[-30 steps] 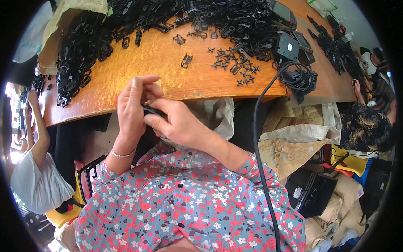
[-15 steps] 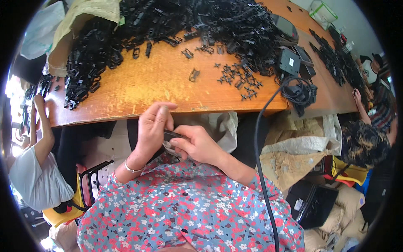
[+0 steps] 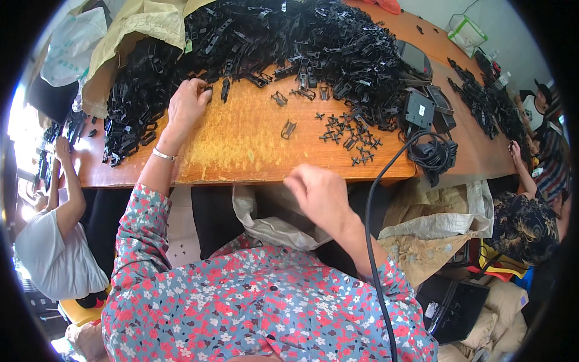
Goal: The person assembles small plastic components by fitting parts together by hand and drops the finished pieces into a bag.
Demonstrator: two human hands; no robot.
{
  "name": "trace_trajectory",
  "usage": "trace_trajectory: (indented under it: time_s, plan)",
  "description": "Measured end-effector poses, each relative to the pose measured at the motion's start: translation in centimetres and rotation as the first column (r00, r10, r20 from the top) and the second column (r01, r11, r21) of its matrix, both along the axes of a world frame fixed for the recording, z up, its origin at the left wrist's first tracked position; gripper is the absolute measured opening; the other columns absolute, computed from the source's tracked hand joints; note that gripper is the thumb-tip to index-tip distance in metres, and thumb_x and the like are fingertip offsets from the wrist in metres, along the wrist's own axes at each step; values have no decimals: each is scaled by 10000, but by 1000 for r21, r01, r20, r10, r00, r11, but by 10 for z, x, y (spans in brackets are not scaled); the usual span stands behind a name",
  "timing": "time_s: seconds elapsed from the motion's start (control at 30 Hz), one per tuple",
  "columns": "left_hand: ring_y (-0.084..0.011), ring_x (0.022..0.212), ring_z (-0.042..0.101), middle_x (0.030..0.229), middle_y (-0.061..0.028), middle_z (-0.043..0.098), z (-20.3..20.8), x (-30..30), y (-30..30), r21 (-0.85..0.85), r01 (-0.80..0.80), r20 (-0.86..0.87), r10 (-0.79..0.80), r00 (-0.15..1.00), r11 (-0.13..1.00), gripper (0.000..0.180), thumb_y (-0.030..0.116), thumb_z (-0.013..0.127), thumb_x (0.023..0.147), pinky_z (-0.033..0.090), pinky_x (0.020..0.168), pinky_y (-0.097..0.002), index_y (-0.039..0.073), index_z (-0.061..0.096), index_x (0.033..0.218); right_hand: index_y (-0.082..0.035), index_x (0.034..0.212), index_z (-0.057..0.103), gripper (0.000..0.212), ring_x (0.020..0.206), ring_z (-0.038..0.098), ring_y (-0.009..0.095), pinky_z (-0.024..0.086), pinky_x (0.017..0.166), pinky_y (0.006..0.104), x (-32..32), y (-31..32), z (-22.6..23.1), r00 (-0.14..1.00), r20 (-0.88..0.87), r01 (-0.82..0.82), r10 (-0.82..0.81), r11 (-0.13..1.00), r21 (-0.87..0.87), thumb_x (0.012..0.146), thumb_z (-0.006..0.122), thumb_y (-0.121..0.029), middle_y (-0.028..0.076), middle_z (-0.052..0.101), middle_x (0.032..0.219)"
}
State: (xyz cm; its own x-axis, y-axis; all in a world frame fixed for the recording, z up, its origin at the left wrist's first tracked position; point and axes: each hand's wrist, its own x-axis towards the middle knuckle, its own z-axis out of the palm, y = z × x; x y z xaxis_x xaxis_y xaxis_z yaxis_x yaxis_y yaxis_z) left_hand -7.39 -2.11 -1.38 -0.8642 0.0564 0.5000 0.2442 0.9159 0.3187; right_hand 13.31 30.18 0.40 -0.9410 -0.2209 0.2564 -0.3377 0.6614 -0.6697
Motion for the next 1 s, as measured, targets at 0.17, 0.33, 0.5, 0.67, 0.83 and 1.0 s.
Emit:
trace_trajectory:
  time_s: [0.17,0.33,0.5,0.67,0.83,1.0]
  plan:
    - [-331,1001,690,1065,-149,709,4,2,13,-24,-28,116,30,993,999,294,288,733,935,538,879,-432,51,728,1109,-45,831,678,242,719,716,373,548,640,462,-59,-3,3,968,-158,213,-196,973,94,937,743,-253,172,717,775]
    - [-340,1003,686,1055,-146,708,6,6,20,-11,12,132,-11,991,1000,228,224,738,920,534,883,-430,29,719,1035,-34,842,679,264,722,727,394,574,657,475,-98,-19,-7,958,-172,269,-229,926,265,905,769,-275,201,709,746]
    - [-350,1021,663,1048,-148,682,3,22,9,39,68,133,-72,988,997,168,156,727,899,524,887,-450,30,701,1007,-33,843,690,206,741,731,400,580,675,483,-108,-19,-15,957,-218,250,-192,927,280,880,769,-220,206,712,756]
    - [-346,1013,662,1024,-143,678,7,44,9,67,173,150,-182,972,983,171,89,714,876,525,883,-443,30,679,1032,-35,846,695,150,789,728,401,571,712,498,-102,-10,-16,967,-234,155,-99,959,236,857,770,-164,194,721,798]
    - [-338,1021,665,1034,-141,691,8,61,16,168,153,127,-176,976,974,249,96,731,875,526,890,-436,30,665,1106,-19,849,680,107,851,709,405,549,757,497,-85,-11,-4,987,-156,0,28,984,179,872,737,-106,203,721,875]
    - [-334,1041,659,1043,-143,700,4,60,18,109,152,89,-162,983,982,306,138,776,864,525,902,-434,21,677,1128,-10,909,677,107,873,702,421,542,774,498,-81,-15,2,994,-94,-44,55,993,113,874,735,-92,213,713,875]
